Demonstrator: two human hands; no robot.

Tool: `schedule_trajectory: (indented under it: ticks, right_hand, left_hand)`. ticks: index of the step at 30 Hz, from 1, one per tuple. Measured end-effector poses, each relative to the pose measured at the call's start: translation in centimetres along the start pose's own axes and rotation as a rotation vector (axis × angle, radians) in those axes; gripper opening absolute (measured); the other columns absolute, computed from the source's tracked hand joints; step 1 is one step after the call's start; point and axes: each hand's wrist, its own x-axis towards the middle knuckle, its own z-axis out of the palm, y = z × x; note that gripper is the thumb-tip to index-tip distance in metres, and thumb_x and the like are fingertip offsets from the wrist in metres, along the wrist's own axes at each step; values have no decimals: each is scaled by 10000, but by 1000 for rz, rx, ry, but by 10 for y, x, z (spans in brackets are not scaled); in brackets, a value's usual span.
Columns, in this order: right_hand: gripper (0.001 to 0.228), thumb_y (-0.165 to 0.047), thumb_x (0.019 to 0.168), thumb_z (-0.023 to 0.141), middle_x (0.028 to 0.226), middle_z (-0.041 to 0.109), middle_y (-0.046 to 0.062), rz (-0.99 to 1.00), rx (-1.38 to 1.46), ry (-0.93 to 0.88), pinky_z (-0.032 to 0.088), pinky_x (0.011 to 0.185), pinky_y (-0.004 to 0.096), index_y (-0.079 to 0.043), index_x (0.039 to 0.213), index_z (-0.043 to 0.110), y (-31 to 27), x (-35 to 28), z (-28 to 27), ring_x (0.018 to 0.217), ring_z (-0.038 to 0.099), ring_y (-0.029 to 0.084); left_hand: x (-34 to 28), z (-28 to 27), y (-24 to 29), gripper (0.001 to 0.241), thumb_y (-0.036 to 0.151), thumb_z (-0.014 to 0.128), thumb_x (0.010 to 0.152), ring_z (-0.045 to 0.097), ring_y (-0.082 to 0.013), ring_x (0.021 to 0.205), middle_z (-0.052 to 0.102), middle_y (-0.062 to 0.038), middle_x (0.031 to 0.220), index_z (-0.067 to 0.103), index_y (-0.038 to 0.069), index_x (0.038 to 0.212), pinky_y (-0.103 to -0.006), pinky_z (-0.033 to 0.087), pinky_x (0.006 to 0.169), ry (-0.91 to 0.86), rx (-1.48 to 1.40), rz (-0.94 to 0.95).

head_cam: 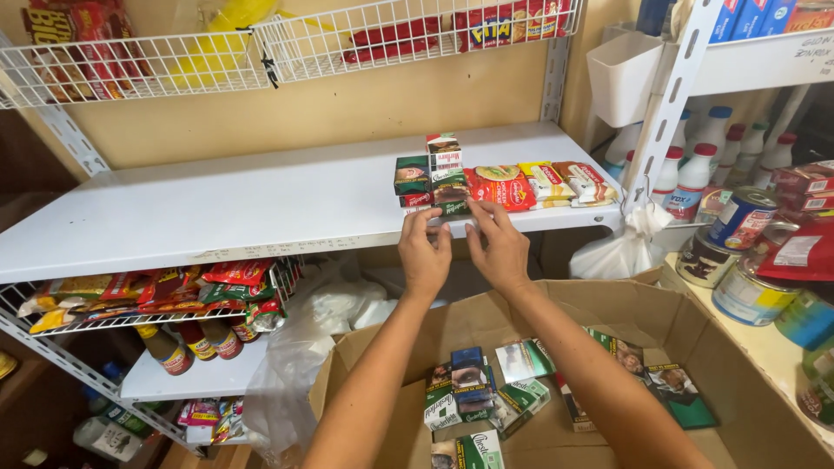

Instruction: The recorder is taking cigarette packs out of a cardboard box and arranging them neatly on a store shelf.

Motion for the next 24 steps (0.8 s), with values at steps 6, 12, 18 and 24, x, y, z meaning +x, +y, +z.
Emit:
schedule_trajectory:
  ticks: [6, 12, 18, 24]
  right_hand:
    - [479, -144, 898, 711, 1272, 633, 62, 140, 27, -111, 563, 674, 376, -132, 1371, 641, 3, 7, -3, 744, 706, 219]
    - [517, -156, 893, 713, 1308, 599, 84, 103, 26, -104, 573, 716, 379, -137, 1402, 624, 9, 5, 0, 838, 717, 231]
    - [511, -183, 890, 704, 1348, 612, 67, 152, -22, -162, 571, 724, 403, -148, 1393, 620, 4, 6, 0, 790, 714, 249]
    - [601, -232, 845, 747, 1297, 564, 116, 131, -66, -147, 566, 721, 447, -141, 1420, 597, 9, 6, 6, 883, 696, 316]
  left_hand:
    - [0, 3, 3, 319, 10, 672, 911, 698, -160, 780, 614, -123, 1173, 639, -2, 1229, -287, 608, 619, -38, 26, 28]
    - [-1, 8, -1, 387, 19, 680, 897, 677, -157, 776, 558, -132, 1260, 624, -14, 1279, -275, 610, 631, -61, 10, -6]
    - [-2, 11, -3, 406, 16, 683, 892, 683, -159, 773, 540, -142, 1249, 632, -32, 1292, -275, 602, 630, -79, 29, -23]
    - [2, 10, -5, 436, 50, 702, 871, 678, -182, 730, 551, -145, 1252, 634, -44, 1291, -312, 598, 658, -87, 102, -4]
